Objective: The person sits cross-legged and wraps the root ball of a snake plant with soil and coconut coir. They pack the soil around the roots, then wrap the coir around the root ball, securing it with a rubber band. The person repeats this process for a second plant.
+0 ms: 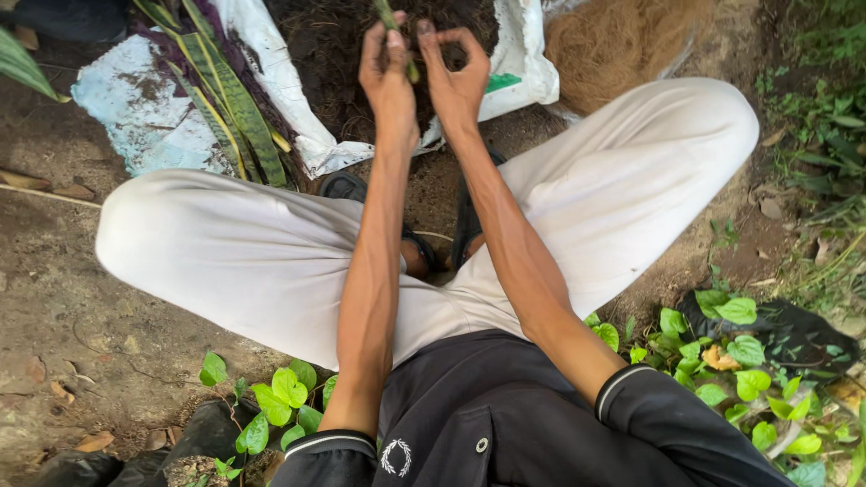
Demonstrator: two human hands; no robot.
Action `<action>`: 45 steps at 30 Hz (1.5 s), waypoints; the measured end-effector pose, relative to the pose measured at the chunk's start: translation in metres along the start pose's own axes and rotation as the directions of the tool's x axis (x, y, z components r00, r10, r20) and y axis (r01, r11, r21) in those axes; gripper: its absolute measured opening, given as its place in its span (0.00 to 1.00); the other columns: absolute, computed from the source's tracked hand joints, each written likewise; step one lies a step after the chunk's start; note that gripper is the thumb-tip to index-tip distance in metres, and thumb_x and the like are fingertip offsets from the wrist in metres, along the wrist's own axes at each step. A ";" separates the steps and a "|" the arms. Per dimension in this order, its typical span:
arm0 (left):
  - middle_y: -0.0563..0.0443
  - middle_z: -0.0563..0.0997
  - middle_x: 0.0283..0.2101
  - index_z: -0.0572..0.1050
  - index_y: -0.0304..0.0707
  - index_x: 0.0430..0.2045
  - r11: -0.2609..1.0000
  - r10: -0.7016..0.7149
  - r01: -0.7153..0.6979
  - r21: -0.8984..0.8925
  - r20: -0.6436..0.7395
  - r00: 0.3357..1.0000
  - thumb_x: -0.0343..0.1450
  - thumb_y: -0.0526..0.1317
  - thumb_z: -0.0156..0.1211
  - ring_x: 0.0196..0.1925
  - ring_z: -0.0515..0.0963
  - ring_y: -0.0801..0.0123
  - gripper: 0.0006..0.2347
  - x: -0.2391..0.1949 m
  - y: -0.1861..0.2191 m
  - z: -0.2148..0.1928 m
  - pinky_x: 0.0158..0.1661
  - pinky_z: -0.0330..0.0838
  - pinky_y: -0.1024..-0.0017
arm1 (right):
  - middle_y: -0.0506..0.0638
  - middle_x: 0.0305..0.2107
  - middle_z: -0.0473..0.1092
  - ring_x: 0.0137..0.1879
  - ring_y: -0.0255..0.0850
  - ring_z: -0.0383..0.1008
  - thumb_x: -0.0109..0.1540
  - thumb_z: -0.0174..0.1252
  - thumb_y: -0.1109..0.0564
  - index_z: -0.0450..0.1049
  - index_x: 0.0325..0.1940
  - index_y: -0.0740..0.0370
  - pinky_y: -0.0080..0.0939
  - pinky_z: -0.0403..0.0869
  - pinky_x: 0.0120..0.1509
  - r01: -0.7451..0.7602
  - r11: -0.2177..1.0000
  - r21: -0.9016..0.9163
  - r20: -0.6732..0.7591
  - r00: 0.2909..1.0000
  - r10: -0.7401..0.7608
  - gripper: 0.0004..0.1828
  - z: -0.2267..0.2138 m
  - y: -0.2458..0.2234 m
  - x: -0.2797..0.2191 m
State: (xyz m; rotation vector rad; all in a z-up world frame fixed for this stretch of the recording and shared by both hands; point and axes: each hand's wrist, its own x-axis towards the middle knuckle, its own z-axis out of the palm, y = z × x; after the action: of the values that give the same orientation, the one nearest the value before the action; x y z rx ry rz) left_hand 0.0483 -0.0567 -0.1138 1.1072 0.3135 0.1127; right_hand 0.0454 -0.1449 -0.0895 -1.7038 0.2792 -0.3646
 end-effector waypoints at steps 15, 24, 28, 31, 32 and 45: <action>0.53 0.76 0.48 0.77 0.39 0.57 0.958 -0.150 0.184 -0.219 0.162 0.975 0.81 0.38 0.53 0.39 0.68 0.75 0.11 -0.010 0.013 0.015 0.41 0.67 0.72 | 0.45 0.15 0.63 0.19 0.32 0.59 0.69 0.53 0.38 0.69 0.22 0.60 0.36 0.57 0.22 -0.324 0.912 0.251 -0.066 0.934 0.350 0.29 -0.012 -0.015 0.009; 0.59 0.82 0.55 0.79 0.43 0.53 0.999 0.044 -0.043 -0.022 0.074 0.996 0.79 0.39 0.58 0.44 0.75 0.77 0.10 -0.003 0.025 0.009 0.46 0.73 0.75 | 0.53 0.32 0.73 0.40 0.43 0.74 0.70 0.41 0.44 0.74 0.40 0.64 0.44 0.76 0.48 -0.549 0.493 0.675 0.235 0.793 0.562 0.24 -0.033 -0.054 0.015; 0.59 0.83 0.54 0.80 0.43 0.51 0.999 0.027 -0.029 0.032 0.044 0.999 0.78 0.39 0.59 0.47 0.78 0.76 0.09 -0.001 0.031 0.006 0.47 0.76 0.75 | 0.56 0.43 0.74 0.53 0.45 0.73 0.68 0.38 0.51 0.73 0.46 0.64 0.51 0.74 0.63 -0.529 0.621 0.579 0.238 0.837 0.492 0.19 -0.034 -0.062 0.012; 0.56 0.84 0.50 0.81 0.41 0.50 0.999 -0.005 0.003 0.048 0.036 0.999 0.76 0.38 0.62 0.45 0.78 0.75 0.10 -0.006 0.032 0.012 0.45 0.75 0.74 | 0.56 0.45 0.72 0.53 0.44 0.71 0.67 0.38 0.54 0.73 0.48 0.66 0.49 0.72 0.63 -0.387 0.839 0.383 0.174 0.922 0.346 0.19 -0.026 -0.057 0.003; 0.54 0.85 0.49 0.81 0.40 0.50 0.999 -0.014 0.013 0.045 0.034 0.999 0.75 0.38 0.63 0.44 0.78 0.75 0.10 -0.008 0.033 0.015 0.44 0.75 0.74 | 0.57 0.46 0.72 0.55 0.45 0.71 0.67 0.39 0.55 0.73 0.49 0.68 0.47 0.69 0.65 -0.278 0.908 0.314 0.127 0.960 0.250 0.19 -0.021 -0.053 0.000; 0.48 0.85 0.39 0.83 0.28 0.46 0.999 0.013 -0.008 0.050 -0.095 0.995 0.74 0.37 0.64 0.37 0.76 0.75 0.11 -0.022 0.038 0.027 0.40 0.72 0.75 | 0.52 0.29 0.67 0.36 0.41 0.63 0.71 0.37 0.49 0.70 0.36 0.70 0.46 0.66 0.41 -0.357 0.894 0.271 0.062 0.933 0.354 0.24 -0.010 -0.010 -0.012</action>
State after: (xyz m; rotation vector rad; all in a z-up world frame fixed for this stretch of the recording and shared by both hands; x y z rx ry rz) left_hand 0.0384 -0.0681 -0.0650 1.1545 0.3980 0.1686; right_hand 0.0299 -0.1475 -0.0797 -1.3421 0.5008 -0.1140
